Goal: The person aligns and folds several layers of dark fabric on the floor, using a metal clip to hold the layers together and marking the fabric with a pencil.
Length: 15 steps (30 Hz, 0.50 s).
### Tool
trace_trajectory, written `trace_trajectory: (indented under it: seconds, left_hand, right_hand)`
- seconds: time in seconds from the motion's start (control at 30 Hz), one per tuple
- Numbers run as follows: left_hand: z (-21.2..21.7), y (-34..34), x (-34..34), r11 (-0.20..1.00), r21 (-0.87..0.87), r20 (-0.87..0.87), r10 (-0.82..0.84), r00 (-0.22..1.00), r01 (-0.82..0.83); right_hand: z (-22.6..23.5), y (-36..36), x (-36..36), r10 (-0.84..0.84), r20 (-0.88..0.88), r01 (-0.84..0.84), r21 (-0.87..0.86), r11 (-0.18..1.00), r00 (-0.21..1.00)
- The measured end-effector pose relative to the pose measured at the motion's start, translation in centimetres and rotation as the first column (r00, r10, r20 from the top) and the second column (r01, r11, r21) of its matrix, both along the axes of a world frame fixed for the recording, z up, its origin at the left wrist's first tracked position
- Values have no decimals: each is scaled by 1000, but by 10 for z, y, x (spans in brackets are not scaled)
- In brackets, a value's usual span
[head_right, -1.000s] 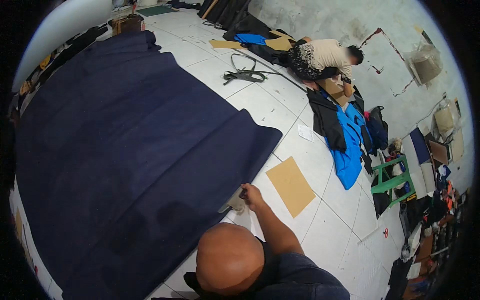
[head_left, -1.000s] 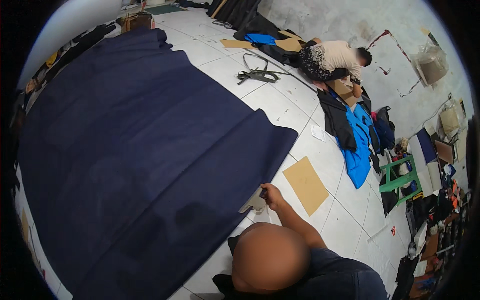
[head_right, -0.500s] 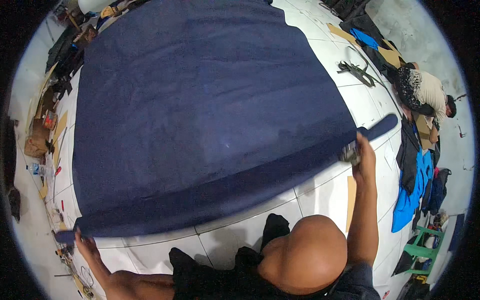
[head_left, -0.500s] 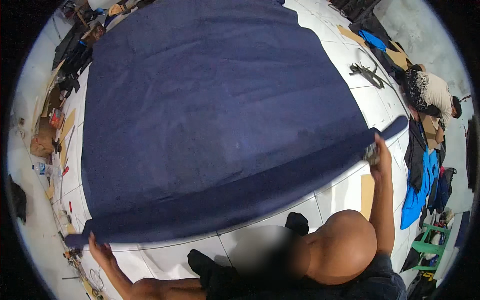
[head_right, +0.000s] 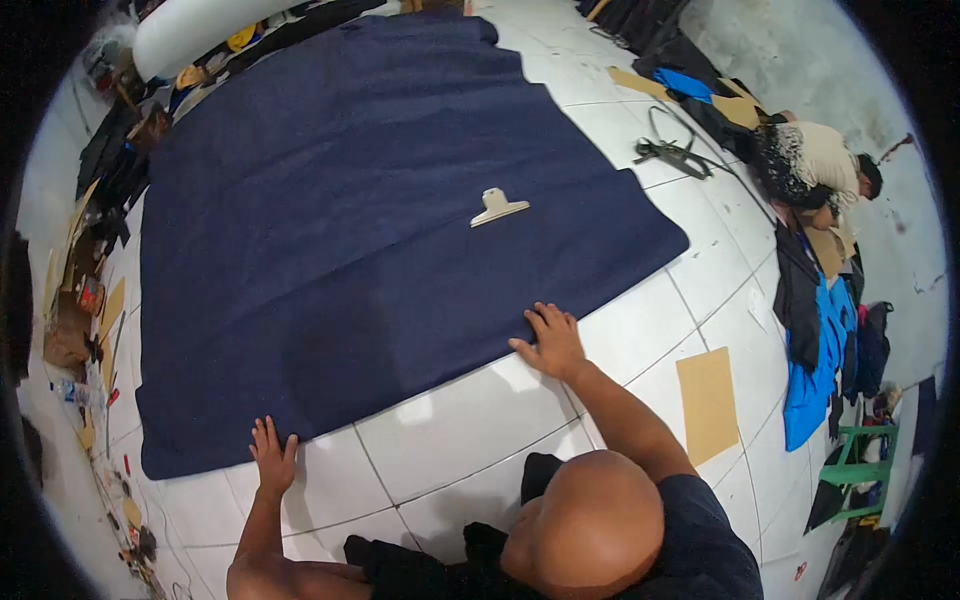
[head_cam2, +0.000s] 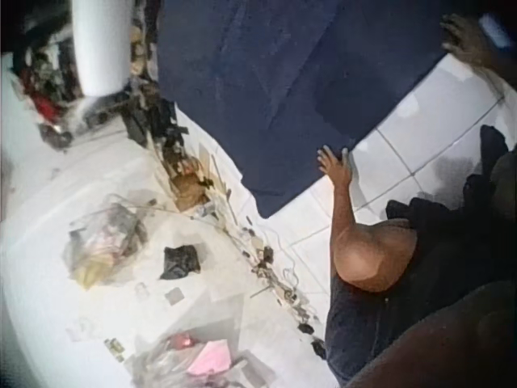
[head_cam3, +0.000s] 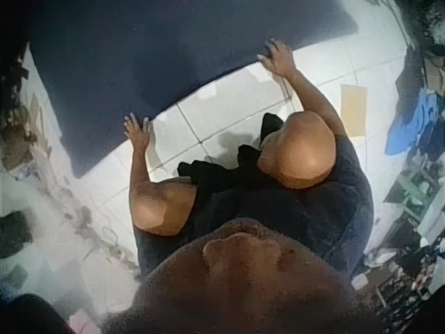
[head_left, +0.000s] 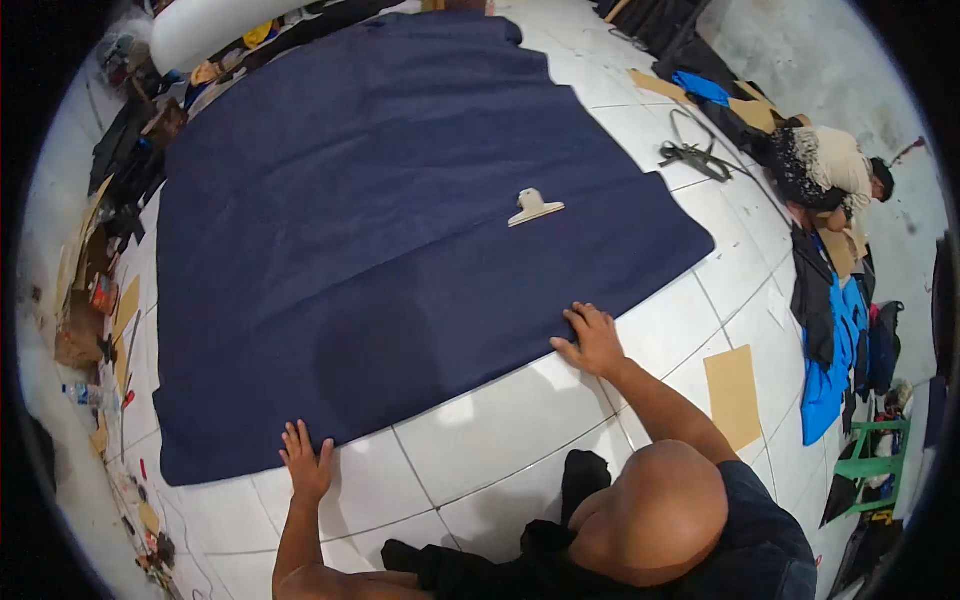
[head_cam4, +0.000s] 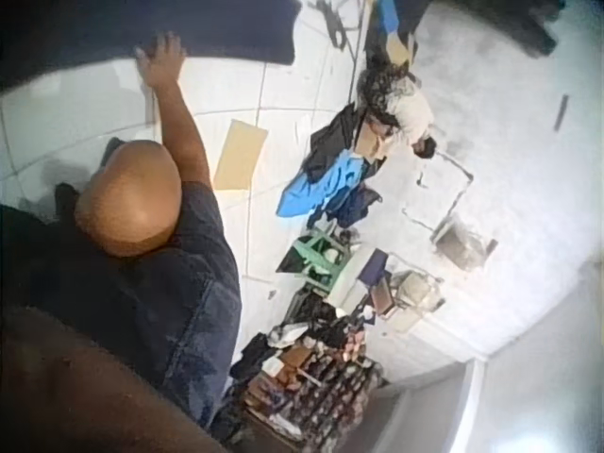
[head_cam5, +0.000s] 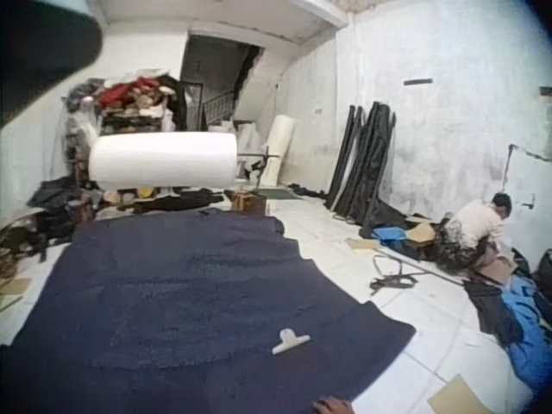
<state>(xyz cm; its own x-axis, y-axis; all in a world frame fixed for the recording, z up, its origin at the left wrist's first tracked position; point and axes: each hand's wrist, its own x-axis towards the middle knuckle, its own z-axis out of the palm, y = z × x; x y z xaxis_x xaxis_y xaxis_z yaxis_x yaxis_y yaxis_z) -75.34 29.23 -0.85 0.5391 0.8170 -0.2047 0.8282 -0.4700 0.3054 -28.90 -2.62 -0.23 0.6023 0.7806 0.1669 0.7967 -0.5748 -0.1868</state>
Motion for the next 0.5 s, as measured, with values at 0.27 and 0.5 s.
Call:
trace_trajectory:
  seconds: [0.27, 0.5]
  left_hand:
    - [-22, 25, -46, 642, 447, 534, 366, 762, -623]
    - [-45, 76, -121, 298, -937, 323, 938, -125, -182]
  right_hand:
    - [27, 3, -8, -458, -453, 591, 210, 779, 765]
    - [-4, 10, 24, 75, -996, 949, 58, 309, 36]
